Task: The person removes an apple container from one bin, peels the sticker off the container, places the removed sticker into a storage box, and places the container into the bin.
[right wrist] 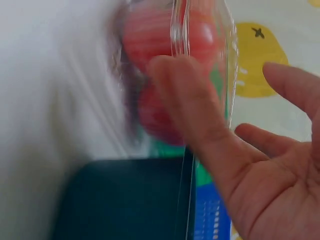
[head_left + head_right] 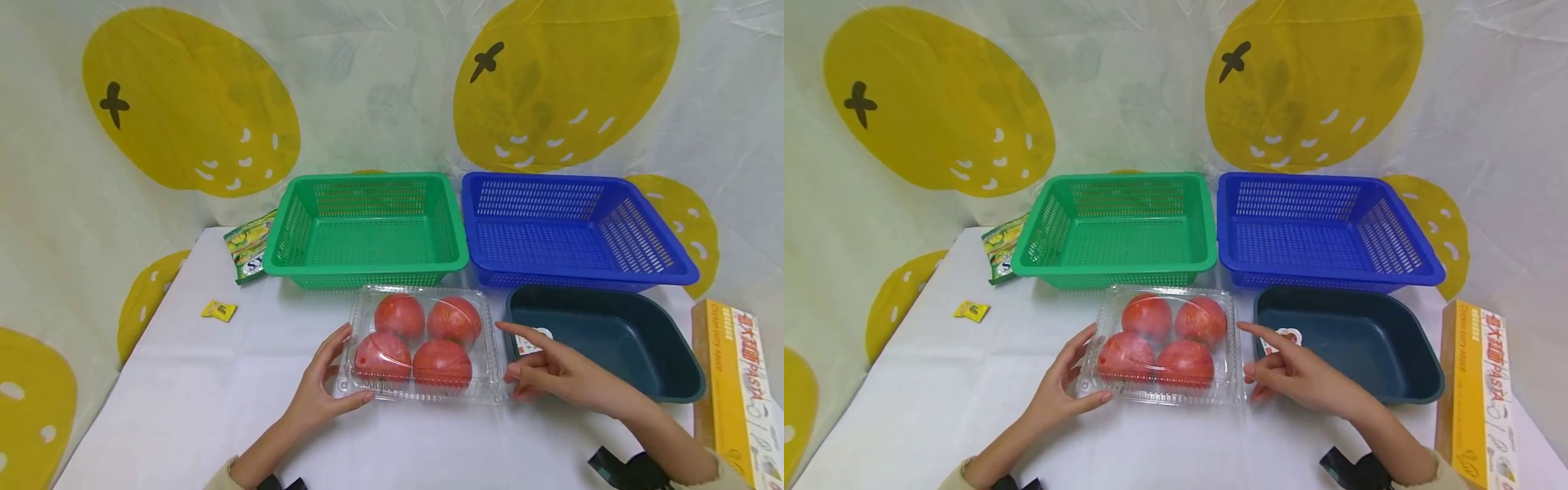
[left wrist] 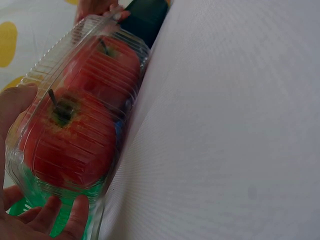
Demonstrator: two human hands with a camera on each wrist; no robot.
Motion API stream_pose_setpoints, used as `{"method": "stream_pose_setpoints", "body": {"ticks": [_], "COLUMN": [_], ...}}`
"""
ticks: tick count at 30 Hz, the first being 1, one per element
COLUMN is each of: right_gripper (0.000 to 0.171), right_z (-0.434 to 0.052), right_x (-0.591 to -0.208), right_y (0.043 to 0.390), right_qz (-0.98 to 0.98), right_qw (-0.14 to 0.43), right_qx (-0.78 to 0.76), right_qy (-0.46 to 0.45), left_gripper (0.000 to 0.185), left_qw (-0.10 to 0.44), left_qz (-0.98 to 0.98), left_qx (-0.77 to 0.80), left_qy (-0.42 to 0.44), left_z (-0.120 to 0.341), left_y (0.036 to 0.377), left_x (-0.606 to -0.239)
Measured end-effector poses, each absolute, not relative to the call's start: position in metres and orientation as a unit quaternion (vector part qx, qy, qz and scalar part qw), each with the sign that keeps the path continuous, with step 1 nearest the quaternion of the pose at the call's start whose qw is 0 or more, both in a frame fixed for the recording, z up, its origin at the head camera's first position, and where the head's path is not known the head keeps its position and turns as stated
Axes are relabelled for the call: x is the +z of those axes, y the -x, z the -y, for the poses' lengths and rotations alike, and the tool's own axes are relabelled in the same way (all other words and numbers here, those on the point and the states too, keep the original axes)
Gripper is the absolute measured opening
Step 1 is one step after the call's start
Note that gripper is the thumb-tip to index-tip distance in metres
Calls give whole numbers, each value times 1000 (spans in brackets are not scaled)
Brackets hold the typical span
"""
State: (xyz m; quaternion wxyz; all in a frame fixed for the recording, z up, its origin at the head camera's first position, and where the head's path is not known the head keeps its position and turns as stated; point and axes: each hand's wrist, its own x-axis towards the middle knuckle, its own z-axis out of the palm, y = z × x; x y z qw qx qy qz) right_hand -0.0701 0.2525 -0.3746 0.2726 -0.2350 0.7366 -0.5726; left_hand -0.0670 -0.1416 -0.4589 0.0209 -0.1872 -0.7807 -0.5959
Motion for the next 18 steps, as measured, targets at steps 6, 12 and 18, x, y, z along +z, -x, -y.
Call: {"method": "stream_pose_setpoints", "body": {"ticks": [6,12,18], "right_gripper": [69,67,65], "right_z": [-237,-215,-205], "right_x": [-378,-387,-391], "right_y": [60,57,55], "right_qz": [-758,-743,-700], "right_qw": [306,286,277], "right_qx": [-546,-587,-649], "right_qy": [184,148,110], "left_gripper": [93,93,91], "left_qw": [22,28,40], "left_qz": [781,780,777], "left_qx": [-595,-595,-593], "left_qy": [188,194,208], "left_z": [141,142,143], "left_y": [67,68,69], "left_x": [-457,-458,-459]}}
